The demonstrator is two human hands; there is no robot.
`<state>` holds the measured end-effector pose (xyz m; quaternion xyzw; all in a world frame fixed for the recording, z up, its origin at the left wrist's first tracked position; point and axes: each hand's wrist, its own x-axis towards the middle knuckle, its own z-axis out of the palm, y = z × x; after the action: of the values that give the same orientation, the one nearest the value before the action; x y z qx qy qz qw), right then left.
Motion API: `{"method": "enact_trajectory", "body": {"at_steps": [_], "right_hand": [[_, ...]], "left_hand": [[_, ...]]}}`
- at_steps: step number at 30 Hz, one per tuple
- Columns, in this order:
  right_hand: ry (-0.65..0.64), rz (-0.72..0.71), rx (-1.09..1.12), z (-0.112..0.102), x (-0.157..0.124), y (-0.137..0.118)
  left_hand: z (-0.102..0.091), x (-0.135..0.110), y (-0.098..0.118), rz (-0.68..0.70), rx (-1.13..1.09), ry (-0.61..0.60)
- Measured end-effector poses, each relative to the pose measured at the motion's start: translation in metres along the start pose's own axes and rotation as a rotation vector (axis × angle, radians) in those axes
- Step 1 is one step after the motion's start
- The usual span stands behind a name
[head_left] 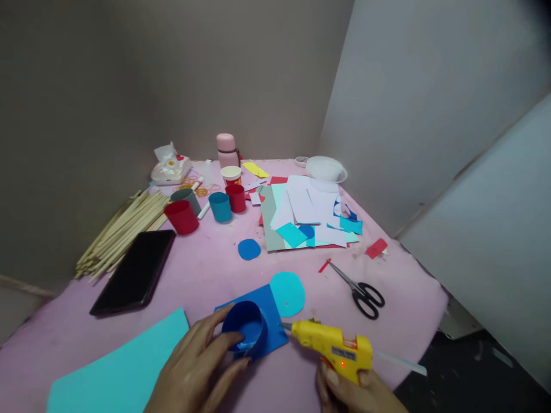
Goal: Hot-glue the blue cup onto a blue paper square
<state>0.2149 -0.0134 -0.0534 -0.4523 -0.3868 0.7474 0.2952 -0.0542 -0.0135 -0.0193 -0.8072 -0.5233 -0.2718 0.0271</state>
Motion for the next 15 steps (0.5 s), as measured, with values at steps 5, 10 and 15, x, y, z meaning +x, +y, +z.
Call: {"method": "enact_trajectory", "body": {"at_steps": [5,10,15], "right_hand": [[0.020,0.015,0.114,0.001,0.001,-0.008],[0.001,0.014,0.081,0.000,-0.001,-0.010],[-0.019,0.009,-0.036,-0.003,-0.002,-0.007]], "left_hand": [[0.013,-0.006,-0.014,0.043,0.004,0.037],[0.011,-0.002,-0.012,0.011,-0.019,0.024],[-0.002,0.007,0.003,-0.007,-0.021,0.020]]}}
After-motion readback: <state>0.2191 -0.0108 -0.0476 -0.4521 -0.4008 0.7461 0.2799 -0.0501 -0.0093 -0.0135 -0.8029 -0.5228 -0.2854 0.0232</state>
